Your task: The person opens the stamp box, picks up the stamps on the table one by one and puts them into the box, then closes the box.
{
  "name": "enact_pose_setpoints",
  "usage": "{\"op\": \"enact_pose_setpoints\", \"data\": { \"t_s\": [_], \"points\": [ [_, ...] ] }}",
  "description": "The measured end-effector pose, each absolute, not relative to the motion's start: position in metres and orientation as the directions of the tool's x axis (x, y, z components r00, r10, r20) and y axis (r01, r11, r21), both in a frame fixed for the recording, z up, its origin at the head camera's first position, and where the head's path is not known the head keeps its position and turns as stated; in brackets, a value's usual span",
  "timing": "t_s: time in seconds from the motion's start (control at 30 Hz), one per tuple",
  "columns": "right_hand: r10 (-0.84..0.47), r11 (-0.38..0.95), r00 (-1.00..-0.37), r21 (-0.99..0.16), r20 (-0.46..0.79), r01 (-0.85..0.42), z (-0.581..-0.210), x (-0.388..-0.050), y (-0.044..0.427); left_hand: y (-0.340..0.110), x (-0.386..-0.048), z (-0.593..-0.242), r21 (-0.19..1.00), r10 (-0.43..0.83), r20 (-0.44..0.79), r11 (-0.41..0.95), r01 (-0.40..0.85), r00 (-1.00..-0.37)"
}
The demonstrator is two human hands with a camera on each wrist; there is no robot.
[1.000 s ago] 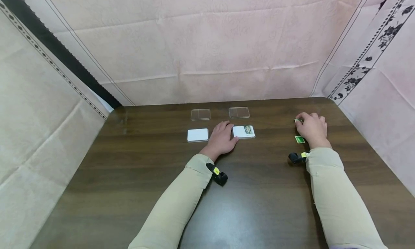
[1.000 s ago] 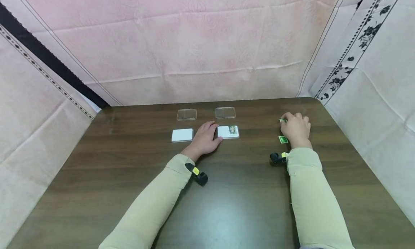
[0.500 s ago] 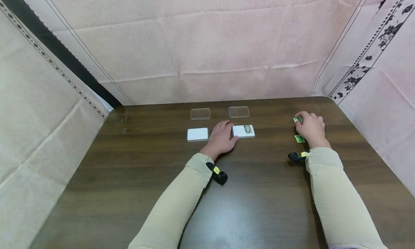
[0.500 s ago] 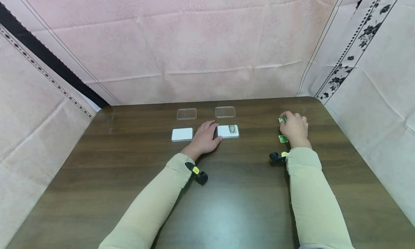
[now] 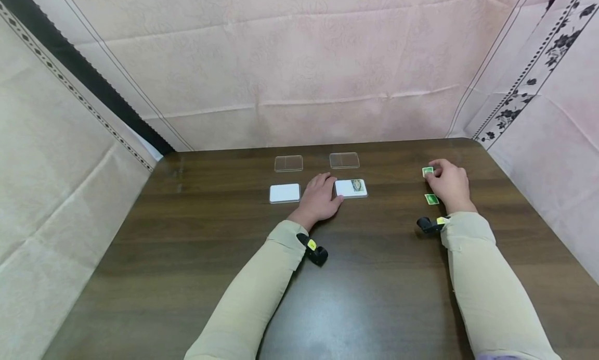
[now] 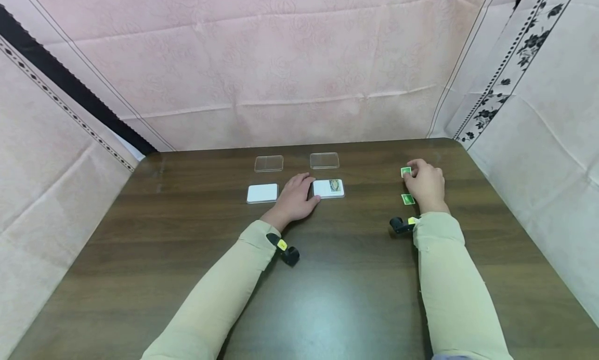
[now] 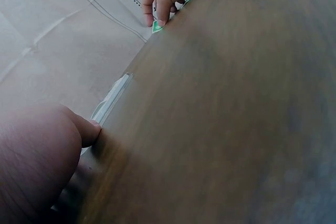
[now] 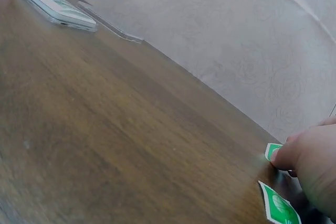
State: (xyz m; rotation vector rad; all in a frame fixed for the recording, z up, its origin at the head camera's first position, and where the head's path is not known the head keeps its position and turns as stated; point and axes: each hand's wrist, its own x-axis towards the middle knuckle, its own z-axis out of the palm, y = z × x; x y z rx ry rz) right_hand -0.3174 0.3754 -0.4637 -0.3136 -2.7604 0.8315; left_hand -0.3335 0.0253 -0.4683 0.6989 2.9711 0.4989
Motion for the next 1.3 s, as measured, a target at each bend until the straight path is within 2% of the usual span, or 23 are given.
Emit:
{"op": "enact_pose_setpoints", "data": {
  "t_s": [0.27,0.6,0.9,1.3],
  "points": [
    [0.321,0.761,-0.915,-0.642,0.244,0.096,-0.465,-0.316,0.376,0.026,-0.333,-0.467,0.323,0.439,0.017,0.848,0.42,-0.898],
    [0.378,0.686,-0.885,-0.725,0.274,0.068,-0.461,-0.314,0.37,0.026,-0.334,-0.468,0.322,0.441,0.024,0.846,0.424,-0.897],
    [0.335,0.67,-0.88,-0.742,0.337,-0.029,-0.463,-0.315,0.353,0.025,-0.333,-0.468,0.33,0.44,0.029,0.843,0.424,-0.897],
    [0.255,0.623,-0.909,-0.775,0.331,-0.107,-0.461,-0.317,0.317,0.025,-0.334,-0.47,0.328,0.442,0.031,0.843,0.427,-0.896]
  ]
}}
